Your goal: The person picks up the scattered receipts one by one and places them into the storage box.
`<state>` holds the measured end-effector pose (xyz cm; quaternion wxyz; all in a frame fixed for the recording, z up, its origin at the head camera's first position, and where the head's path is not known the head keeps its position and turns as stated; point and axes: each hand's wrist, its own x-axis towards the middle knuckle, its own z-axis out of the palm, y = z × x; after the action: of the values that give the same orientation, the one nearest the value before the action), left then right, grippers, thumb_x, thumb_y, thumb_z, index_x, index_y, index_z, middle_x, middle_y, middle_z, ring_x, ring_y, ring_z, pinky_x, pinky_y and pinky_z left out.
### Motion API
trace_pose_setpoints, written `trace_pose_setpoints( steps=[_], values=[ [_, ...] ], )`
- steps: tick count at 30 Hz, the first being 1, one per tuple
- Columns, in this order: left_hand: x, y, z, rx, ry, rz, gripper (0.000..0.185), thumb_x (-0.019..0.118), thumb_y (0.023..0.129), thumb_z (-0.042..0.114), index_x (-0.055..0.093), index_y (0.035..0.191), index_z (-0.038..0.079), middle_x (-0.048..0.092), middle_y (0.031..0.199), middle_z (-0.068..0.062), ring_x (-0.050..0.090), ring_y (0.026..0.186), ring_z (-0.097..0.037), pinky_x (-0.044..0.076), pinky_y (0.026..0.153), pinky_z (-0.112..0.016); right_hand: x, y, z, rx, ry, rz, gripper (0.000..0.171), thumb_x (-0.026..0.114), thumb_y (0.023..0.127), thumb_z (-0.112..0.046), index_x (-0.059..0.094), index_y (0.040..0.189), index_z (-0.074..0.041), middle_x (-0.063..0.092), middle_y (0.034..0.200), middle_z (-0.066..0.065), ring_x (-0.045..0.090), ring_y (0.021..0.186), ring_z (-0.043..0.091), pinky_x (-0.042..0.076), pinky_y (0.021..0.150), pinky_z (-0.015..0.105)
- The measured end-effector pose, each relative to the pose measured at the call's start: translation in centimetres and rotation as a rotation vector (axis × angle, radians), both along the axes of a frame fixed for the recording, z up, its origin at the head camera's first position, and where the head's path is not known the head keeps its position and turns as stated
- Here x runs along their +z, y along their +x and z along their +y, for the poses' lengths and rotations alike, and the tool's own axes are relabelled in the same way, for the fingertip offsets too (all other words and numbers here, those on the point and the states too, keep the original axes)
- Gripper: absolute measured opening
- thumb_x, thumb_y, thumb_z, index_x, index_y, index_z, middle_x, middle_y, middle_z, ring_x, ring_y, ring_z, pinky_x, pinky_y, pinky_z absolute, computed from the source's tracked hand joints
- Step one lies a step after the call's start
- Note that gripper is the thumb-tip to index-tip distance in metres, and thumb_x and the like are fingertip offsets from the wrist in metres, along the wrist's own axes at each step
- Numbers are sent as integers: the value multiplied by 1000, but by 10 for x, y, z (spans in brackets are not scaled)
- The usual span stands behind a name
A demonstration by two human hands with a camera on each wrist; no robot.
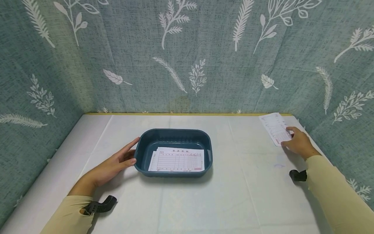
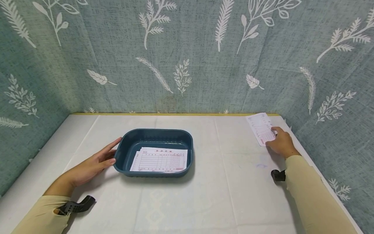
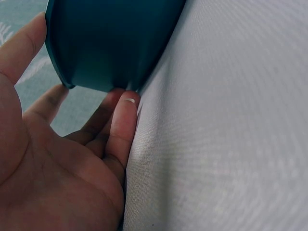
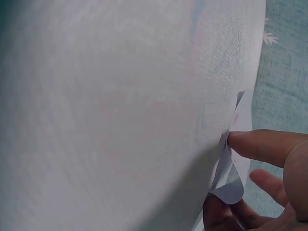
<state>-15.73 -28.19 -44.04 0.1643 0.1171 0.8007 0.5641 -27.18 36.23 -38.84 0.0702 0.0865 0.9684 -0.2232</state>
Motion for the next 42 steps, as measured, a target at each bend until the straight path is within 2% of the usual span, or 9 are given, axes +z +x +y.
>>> trace_pose_setpoints(
  steps=[10,18,27,42],
  values=[
    [2,0,1,-2,-6,-1,75,55,103,25,9,161,38,18,162,-29,18,148,-52,13,112,-74,1,-2,-1,-47,-46,-61,89,64,92,-8,4,158,3,26,147,45,36,128,58,34,104,72],
    [1,-1,0,-7,-2,4,76,55,103,24,8,161,37,19,162,-29,19,148,-52,15,113,-73,2,-4,0,-14,-31,-77,83,59,93,-9,8,156,8,25,148,45,34,131,59,33,105,71],
    [1,-1,0,-8,-10,7,75,55,103,24,9,161,37,21,162,-29,21,147,-52,15,112,-73,3,-2,0,6,-21,-72,70,51,98,-18,16,154,8,29,147,43,39,126,55,36,102,70],
    [2,1,1,-8,-22,7,75,54,104,25,7,161,37,22,161,-29,22,147,-52,17,112,-73,1,0,-2,44,8,-70,67,50,101,-23,21,154,6,32,145,43,42,124,55,38,100,69]
  ],
)
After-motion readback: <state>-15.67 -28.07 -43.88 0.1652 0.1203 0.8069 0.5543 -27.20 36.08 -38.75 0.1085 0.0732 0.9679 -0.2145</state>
